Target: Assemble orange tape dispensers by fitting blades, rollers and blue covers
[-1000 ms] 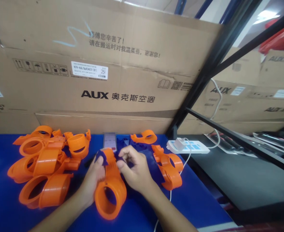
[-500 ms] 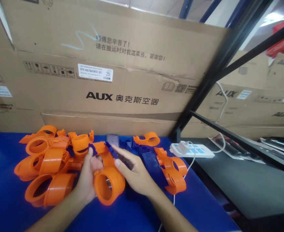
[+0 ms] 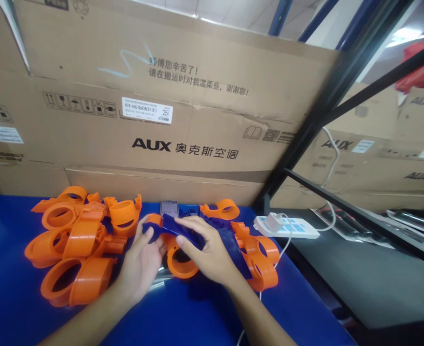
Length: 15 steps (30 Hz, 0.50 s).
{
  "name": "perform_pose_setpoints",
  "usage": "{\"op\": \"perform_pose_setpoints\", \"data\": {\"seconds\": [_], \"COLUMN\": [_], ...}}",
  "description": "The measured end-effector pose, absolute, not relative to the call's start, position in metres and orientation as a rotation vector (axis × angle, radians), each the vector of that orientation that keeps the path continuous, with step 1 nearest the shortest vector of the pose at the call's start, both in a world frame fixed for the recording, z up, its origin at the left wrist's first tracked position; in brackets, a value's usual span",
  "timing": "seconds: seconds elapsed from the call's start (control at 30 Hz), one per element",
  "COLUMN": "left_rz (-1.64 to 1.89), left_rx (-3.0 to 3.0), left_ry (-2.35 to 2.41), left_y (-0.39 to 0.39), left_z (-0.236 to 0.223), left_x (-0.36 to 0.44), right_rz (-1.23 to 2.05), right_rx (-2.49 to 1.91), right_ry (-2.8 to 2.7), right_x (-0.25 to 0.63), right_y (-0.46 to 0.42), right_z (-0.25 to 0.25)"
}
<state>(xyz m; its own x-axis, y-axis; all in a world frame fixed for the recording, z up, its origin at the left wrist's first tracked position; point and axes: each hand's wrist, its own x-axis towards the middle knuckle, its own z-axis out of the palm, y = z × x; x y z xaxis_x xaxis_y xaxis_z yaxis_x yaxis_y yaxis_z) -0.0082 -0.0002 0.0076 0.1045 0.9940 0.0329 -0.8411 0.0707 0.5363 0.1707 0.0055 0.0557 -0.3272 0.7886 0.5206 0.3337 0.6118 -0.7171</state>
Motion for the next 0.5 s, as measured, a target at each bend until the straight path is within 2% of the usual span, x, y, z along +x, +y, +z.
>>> {"op": "perform_pose_setpoints", "data": {"seconds": [0.5], "left_rz": [1.472], "left_rx": [0.520], "left_ry": [0.361], "left_y": [0.0013], "left_z": [0.0069], "left_x": [-0.0115], "right_rz": [0.641], "right_rx": [-0.893], "right_ry": [-1.903], "right_x": [0.1689], "right_y": [0.0057], "right_z": [0.0539]}}
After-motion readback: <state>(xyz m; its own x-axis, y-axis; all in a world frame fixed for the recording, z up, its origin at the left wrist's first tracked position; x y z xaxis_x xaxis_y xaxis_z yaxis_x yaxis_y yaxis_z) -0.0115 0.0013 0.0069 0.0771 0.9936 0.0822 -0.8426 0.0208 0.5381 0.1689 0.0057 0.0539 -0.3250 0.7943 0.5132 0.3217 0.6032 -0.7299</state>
